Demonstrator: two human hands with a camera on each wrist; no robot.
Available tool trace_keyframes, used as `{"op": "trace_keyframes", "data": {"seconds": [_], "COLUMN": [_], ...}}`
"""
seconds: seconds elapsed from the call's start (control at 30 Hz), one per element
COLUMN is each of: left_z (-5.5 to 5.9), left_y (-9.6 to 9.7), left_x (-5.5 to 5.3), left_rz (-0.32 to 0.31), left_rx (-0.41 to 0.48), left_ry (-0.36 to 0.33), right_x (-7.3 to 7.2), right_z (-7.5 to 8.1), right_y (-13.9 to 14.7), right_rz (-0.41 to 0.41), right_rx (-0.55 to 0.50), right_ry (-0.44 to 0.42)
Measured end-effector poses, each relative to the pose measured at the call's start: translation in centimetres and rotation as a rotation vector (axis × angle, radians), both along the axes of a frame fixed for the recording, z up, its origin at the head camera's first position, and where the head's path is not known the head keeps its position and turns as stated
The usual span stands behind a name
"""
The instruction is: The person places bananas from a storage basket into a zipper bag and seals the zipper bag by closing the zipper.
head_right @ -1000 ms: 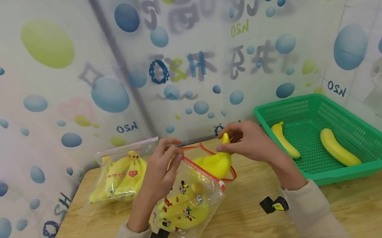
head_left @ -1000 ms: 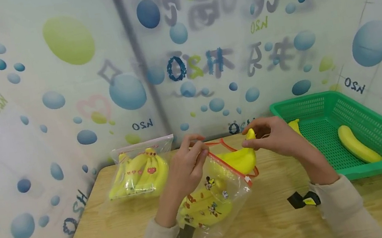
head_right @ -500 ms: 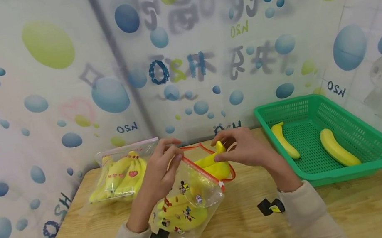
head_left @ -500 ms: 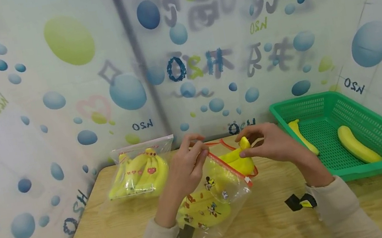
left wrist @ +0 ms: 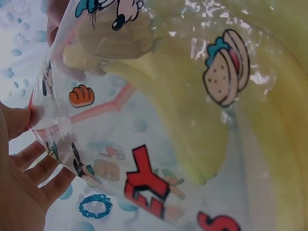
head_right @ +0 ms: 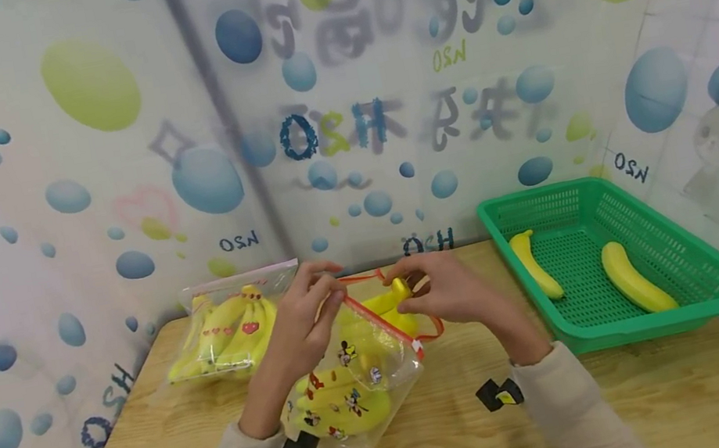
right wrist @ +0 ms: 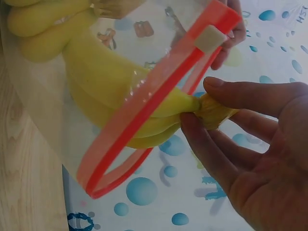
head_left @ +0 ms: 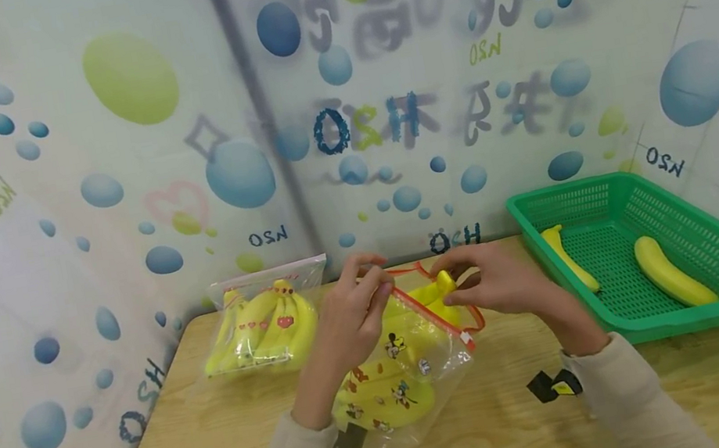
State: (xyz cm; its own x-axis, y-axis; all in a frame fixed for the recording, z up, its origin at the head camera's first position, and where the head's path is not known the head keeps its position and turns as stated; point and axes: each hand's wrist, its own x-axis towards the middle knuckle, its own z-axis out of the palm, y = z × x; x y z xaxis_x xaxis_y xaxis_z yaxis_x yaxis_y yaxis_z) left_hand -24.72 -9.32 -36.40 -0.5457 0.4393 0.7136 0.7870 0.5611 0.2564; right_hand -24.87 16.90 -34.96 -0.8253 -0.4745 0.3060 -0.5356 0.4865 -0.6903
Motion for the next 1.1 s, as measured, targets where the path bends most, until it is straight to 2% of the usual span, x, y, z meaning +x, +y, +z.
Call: {"op": "trace_keyframes", "data": {"seconds": [0.17,0.43,0.8,1.1], "left_z": [0.1,0.2,0.2,0.1], "left_y": [0.1,0.2,0.2,0.1], "left_x": [0.1,0.2,0.2,0.1], "left_rz": [0.004,0.002,0.005,-0.006], "left_rx": [-0.008,-0.021,-0.022,-0.011], "left_ry": [0.001,-0.011,-0.011,0.004], "right_x": [-0.2,-0.8,-1.1,-1.0], "right_z": [-0.4,-1.2,-1.8,-1.7], "right_y": [-0.8,-1.9,-2.4,-2.2], "right_rz": [0.014,0.050,0.043,0.093], "right_rx": [0.014,0.028,0.084,0.118], "right_ry": [0.008,0.077,0.071,0.041]}}
